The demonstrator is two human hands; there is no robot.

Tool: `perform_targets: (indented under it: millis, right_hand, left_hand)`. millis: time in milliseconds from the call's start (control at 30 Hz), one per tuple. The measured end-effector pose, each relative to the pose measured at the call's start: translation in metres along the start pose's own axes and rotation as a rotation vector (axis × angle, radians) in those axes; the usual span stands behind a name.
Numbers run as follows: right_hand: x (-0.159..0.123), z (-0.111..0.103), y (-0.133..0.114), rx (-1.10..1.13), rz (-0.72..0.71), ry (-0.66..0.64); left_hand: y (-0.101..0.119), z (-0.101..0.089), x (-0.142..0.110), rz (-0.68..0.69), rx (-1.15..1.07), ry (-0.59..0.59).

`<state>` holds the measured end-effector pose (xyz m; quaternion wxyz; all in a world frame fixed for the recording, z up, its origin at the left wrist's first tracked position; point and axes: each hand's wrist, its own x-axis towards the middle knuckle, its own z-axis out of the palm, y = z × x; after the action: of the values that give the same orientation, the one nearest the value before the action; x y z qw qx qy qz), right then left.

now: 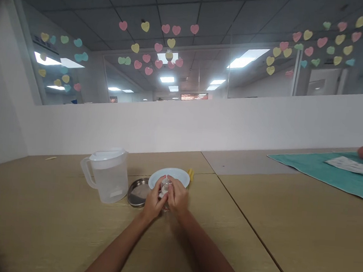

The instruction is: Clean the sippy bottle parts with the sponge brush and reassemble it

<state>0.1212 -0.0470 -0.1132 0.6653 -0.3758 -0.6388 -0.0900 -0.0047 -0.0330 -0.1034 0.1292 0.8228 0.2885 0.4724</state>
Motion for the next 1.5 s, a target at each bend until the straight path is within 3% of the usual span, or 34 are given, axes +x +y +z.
perform_targets:
  millis: [467,1100,1500]
  right_hand:
    - [0.000,0.000,-0.001,-0.020,0.037,0.006]
    - [-0.003,0.004,0.002,-0.052,-0.010,0.026]
    - [-0.005,-0.005,0.005,-0.070,-0.058,-0.080]
  left_hand:
    - [-0.003,0.001,0.000,0.046,0.068,0.001]
    - [-0.005,0.006,-0.004,0.086,0.174,0.105]
    - [-0.007,-0.005,-0.008,0.114,0.190,-0.013]
